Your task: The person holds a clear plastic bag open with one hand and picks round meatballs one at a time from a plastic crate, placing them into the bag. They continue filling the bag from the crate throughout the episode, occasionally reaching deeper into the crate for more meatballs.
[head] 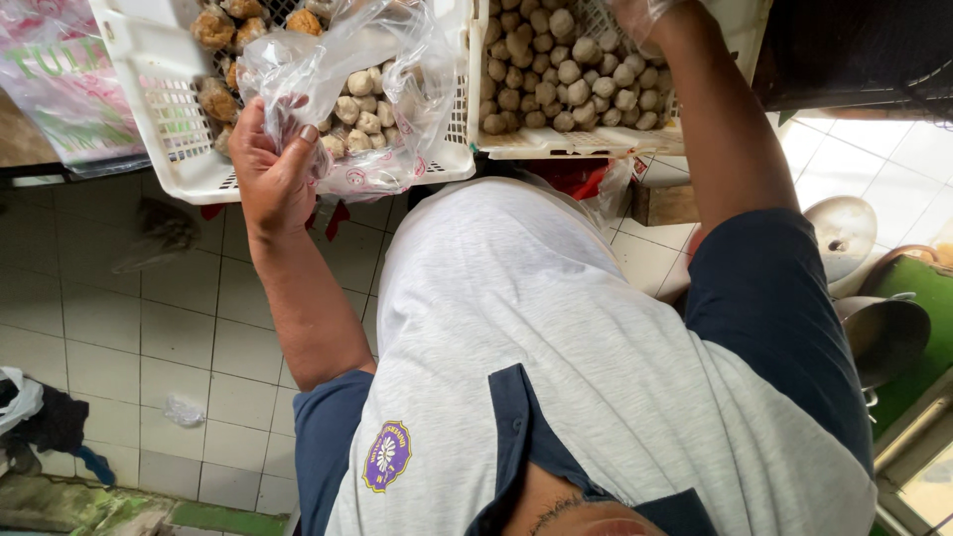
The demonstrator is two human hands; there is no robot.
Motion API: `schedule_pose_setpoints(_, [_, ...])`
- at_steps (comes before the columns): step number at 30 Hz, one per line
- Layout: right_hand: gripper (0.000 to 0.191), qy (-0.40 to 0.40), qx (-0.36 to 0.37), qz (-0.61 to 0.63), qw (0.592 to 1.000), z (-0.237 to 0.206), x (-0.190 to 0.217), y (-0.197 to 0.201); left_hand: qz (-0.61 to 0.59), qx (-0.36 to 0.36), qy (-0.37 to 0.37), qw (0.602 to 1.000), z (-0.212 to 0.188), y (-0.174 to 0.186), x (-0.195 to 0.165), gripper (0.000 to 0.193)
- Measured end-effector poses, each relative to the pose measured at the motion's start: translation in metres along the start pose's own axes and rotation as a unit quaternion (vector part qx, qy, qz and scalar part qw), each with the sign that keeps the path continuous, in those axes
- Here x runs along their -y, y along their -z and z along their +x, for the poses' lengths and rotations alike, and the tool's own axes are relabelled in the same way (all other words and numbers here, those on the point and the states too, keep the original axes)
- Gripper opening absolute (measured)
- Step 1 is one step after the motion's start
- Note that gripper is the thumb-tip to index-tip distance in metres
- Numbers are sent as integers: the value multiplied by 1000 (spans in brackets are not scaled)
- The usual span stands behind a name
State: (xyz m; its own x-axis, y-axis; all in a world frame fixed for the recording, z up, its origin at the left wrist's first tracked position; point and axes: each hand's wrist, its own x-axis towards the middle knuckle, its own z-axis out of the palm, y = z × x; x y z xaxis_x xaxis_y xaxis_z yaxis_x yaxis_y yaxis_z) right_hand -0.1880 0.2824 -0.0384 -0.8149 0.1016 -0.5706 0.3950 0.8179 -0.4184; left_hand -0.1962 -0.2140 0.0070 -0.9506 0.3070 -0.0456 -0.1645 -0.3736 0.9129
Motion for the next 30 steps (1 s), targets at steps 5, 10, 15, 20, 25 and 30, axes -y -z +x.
schedule_pose_setpoints(5, [62, 48, 24, -237, 970, -11, -12, -21, -13, 3, -4, 1000, -2, 2, 0, 37])
schedule_pose_setpoints(10, [51, 76, 17, -258, 963, -9, 3, -42, -30, 15, -4, 999, 0, 7, 3, 37])
schedule_pose_setpoints(15, [60, 7, 82, -329, 941, -18, 23, -40, -40, 3, 20, 999, 0, 11, 4, 43])
schedule_pose_setpoints(20, [27, -12, 103, -341, 934, -32, 51, -31, -48, 49, -16, 998, 0, 21, 5, 41])
schedule_pose_setpoints(25, [14, 107, 13, 128, 986, -61, 98, -21, -49, 76, -9, 996, 2, 35, 6, 42])
schedule_pose_setpoints(30, [13, 493, 141, 210, 832, -72, 197, -68, -72, 72, 6, 995, 5, 38, 13, 45])
